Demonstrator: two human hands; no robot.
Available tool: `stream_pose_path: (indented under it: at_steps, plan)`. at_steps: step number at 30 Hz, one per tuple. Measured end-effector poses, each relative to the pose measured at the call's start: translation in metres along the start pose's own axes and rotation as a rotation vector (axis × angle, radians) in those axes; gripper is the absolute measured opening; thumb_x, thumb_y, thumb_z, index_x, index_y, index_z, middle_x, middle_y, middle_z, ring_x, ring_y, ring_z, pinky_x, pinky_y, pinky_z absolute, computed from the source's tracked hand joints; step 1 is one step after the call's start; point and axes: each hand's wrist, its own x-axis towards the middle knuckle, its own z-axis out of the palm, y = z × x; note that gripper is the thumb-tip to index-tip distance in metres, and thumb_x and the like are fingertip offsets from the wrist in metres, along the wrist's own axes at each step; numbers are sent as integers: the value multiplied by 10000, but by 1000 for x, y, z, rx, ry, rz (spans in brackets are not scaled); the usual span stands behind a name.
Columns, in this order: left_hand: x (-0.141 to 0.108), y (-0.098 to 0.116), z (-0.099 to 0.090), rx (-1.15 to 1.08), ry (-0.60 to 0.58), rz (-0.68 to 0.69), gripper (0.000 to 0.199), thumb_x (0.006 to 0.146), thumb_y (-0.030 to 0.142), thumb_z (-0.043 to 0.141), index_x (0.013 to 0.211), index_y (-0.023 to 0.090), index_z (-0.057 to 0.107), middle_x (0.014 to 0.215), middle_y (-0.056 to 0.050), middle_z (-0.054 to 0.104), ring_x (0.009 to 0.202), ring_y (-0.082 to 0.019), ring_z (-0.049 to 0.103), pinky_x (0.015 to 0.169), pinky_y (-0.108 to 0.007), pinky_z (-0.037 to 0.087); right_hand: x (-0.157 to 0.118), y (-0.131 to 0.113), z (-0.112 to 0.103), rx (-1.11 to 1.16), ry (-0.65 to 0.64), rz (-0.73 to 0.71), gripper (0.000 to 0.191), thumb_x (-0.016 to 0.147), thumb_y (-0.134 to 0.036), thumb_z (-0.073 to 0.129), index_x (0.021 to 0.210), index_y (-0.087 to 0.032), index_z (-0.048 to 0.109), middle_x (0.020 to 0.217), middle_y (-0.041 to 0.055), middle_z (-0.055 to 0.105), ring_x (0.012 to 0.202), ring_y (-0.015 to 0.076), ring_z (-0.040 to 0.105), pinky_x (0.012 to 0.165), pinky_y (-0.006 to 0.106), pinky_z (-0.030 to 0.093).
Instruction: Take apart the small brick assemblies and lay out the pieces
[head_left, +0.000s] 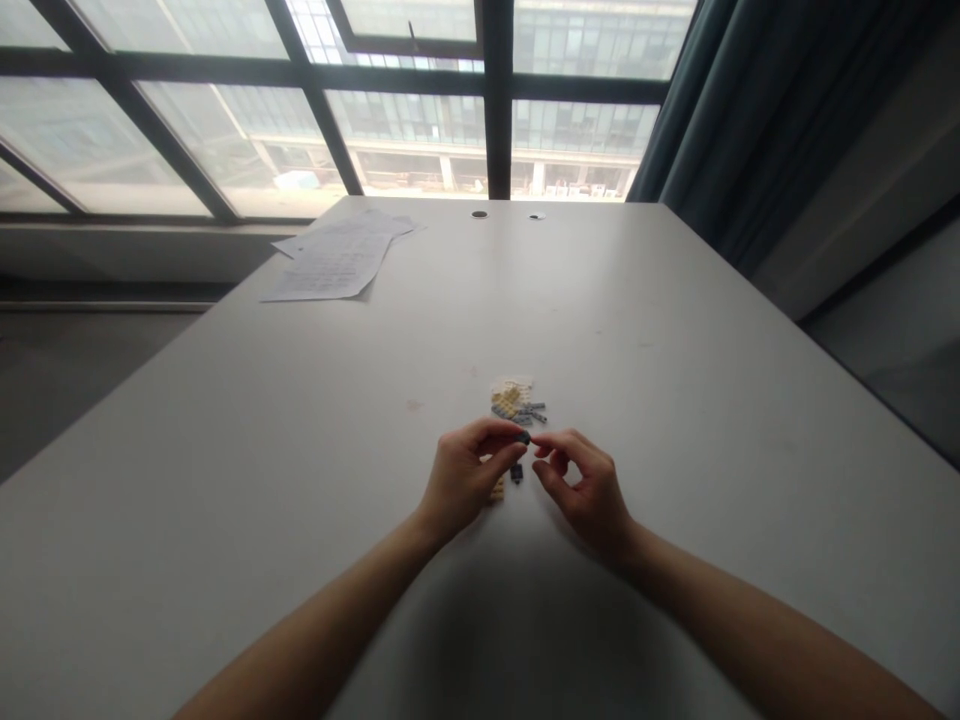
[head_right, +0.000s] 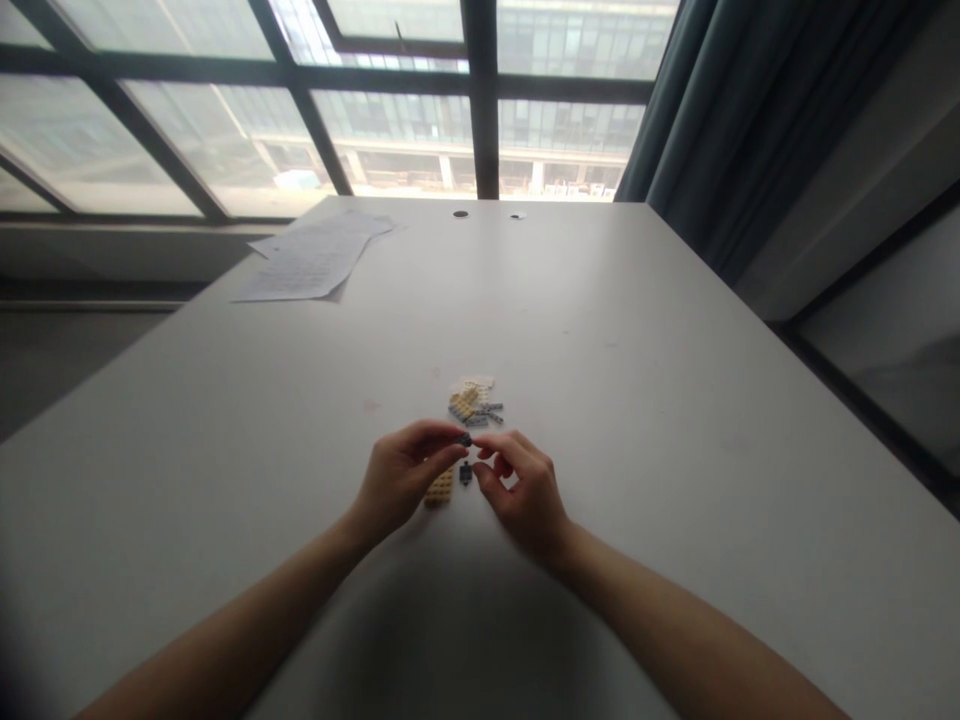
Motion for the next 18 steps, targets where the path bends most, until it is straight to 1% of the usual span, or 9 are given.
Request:
stream_pose_path:
  at_steps: [4, 6, 8, 10, 13, 15, 18]
  plan:
    - [-2, 3, 0, -52, -28, -1, 163, 761, 261, 727, 886, 165, 682, 803, -44, 734, 753, -176, 705, 702, -262, 570, -2, 1, 1, -10, 13, -8, 227, 843, -171, 590, 1059, -235, 615, 846, 2, 629, 637, 124, 545, 670, 272, 493]
    - [-3, 3, 2, -81, -42, -14, 175, 760, 258, 726, 895, 164, 667, 794, -43, 729, 744, -178, 703, 671, -259, 573, -2, 1, 1, -18, 22, -23, 237, 842, -197, 604, 1075, -238, 609, 859, 3, 634, 627, 122, 541, 659, 272, 495]
    - [-5, 4, 3, -52, -43, -8, 169, 756, 252, 725, 884, 165, 655, 767, -33, 718, 704, -168, 693, 619, -245, 564, -1, 0, 1, -27, 15, -29, 219, 848, -223, 615, 1066, -236, 618, 848, 4, 635, 630, 124, 543, 653, 270, 494]
    - [-7, 4, 4, 5, -52, 16, 144, 754, 245, 725, 848, 166, 650, 735, -22, 709, 659, -154, 680, 579, -227, 547, 0, -1, 0, -35, 8, -20, 162, 855, -240, 622, 1016, -231, 638, 805, 0, 627, 635, 129, 546, 649, 265, 488]
    - [-7, 5, 3, 79, -72, 62, 110, 770, 251, 711, 808, 168, 650, 704, -13, 703, 630, -142, 668, 568, -215, 531, 1, -2, -2, -46, 6, 1, 103, 857, -250, 632, 955, -223, 649, 768, -4, 617, 633, 132, 546, 645, 260, 480]
    - [-4, 5, 0, 159, -50, 122, 89, 791, 252, 691, 792, 171, 656, 691, -6, 696, 624, -131, 654, 584, -213, 521, 3, 0, -5, -66, -15, -2, 102, 848, -251, 643, 945, -219, 650, 771, -4, 616, 638, 133, 545, 649, 260, 475]
    - [1, 4, -7, 294, 48, 234, 74, 815, 242, 658, 784, 175, 666, 701, -1, 690, 640, -120, 634, 634, -218, 512, 6, 5, -10, -138, -107, -2, 106, 827, -233, 661, 931, -212, 653, 787, -1, 616, 659, 135, 546, 663, 262, 468]
